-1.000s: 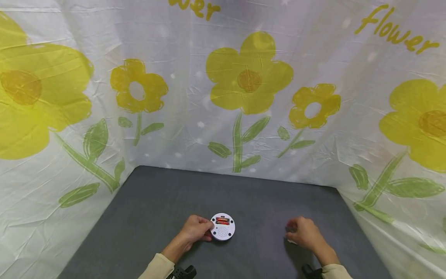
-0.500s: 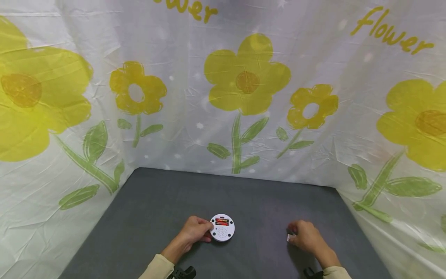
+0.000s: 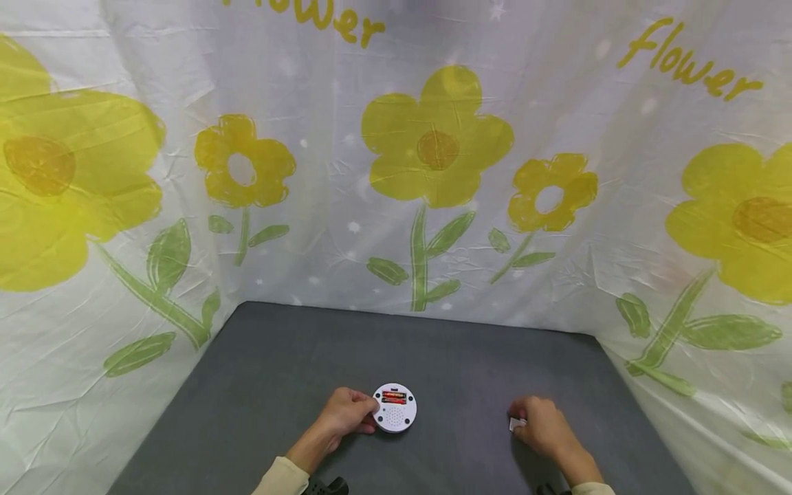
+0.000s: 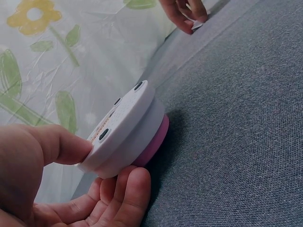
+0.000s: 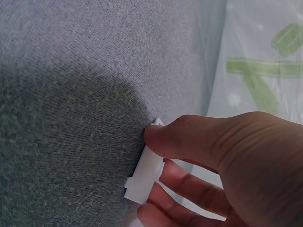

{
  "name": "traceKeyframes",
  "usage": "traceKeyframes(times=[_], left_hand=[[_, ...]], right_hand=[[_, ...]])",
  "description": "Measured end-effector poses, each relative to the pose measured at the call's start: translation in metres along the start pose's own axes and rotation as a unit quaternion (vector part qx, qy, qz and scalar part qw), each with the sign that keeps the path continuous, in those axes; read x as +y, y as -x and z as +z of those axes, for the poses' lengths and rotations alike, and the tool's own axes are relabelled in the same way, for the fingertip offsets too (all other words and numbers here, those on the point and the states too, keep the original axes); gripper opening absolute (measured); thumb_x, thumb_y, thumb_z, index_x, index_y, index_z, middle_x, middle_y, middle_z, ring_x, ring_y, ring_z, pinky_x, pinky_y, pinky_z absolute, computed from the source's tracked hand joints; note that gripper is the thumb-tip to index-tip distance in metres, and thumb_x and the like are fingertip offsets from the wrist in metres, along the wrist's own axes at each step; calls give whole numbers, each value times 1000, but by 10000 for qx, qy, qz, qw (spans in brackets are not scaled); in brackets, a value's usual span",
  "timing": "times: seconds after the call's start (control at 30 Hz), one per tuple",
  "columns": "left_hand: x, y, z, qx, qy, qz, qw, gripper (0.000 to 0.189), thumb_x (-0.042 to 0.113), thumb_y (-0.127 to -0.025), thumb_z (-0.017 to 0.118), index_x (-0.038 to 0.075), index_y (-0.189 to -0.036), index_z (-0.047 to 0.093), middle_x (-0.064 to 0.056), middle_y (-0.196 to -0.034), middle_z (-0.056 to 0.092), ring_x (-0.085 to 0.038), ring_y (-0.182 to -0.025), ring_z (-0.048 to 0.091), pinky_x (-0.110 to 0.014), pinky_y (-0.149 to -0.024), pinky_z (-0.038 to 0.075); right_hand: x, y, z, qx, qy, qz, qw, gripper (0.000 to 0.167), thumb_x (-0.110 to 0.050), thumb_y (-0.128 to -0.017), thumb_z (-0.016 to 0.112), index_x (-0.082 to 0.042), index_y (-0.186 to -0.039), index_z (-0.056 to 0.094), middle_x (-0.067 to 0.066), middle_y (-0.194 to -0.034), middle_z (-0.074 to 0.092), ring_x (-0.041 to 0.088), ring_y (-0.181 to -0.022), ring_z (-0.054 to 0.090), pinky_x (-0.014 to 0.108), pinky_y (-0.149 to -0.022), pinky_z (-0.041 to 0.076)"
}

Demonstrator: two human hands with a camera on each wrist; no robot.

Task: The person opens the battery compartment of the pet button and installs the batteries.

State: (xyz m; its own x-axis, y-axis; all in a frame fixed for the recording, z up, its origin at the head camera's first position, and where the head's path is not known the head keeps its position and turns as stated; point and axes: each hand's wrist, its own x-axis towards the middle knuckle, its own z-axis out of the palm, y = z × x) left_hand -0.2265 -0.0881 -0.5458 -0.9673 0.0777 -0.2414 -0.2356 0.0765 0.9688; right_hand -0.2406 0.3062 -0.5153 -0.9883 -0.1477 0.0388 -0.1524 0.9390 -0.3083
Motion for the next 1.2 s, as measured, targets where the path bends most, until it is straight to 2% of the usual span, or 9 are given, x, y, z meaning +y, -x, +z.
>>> traceKeyframes(times=[0.3, 0.43, 0.57, 0.7, 0.83, 0.97, 1.2], left_hand=[[-2, 0, 0, 1, 50, 44, 10000, 24, 3, -88, 68, -14, -103, 72, -7, -81, 72, -11, -65, 68, -26, -62, 66], [-3, 0, 1, 10, 60, 30, 10000, 24, 4, -89, 68, -14, -103, 72, -7, -80, 71, -11, -65, 68, -26, -62, 66], [-3, -1, 1, 29, 70, 27, 10000, 24, 4, -89, 68, -14, -104, 72, -7, -80, 72, -12, -64, 68, -26, -61, 66], [-3, 0, 1, 22, 81, 20, 10000, 24, 4, -88, 68, -14, -104, 72, -7, -80, 72, -12, -64, 68, -26, -61, 66], [-2, 0, 0, -16, 75, 17, 10000, 23, 3, -88, 68, -14, -104, 71, -8, -81, 72, -12, -65, 68, -27, -62, 66], [-2, 0, -1, 13, -46, 0, 10000, 23, 4, -89, 68, -13, -103, 72, -9, -82, 73, -12, -67, 69, -28, -63, 67], [-1, -1, -1, 51, -112, -44, 9999, 24, 5, -89, 68, -13, -104, 72, -10, -84, 74, -13, -68, 70, -30, -65, 68]], right_hand=[[9, 2, 8, 268, -168, -181, 9993, 24, -4, -67, 89, -15, -85, 77, -3, -75, 64, 19, -70, 59, 44, -62, 52], [32, -5, 25, 450, -106, -584, 9972, 25, -3, -64, 88, -14, -83, 76, -4, -71, 62, 16, -65, 55, 44, -55, 47], [44, -10, 36, 577, 69, -878, 9944, 26, -2, -63, 88, -13, -83, 76, -3, -71, 65, 16, -65, 56, 47, -54, 47], [26, -3, 23, 543, 78, -762, 9956, 25, -1, -65, 89, -13, -81, 74, -2, -72, 65, 18, -67, 59, 46, -59, 51], [8, 8, 10, 498, 151, -563, 9971, 26, -5, -68, 91, -20, -81, 74, -9, -72, 61, 11, -68, 56, 38, -60, 50], [0, 10, 6, 404, 230, -442, 9979, 24, -8, -70, 91, -21, -83, 76, -12, -74, 60, 8, -69, 54, 35, -61, 49], [-10, 5, 0, 185, 218, -339, 9990, 21, -8, -73, 91, -18, -87, 79, -9, -79, 66, 10, -74, 60, 39, -66, 54]])
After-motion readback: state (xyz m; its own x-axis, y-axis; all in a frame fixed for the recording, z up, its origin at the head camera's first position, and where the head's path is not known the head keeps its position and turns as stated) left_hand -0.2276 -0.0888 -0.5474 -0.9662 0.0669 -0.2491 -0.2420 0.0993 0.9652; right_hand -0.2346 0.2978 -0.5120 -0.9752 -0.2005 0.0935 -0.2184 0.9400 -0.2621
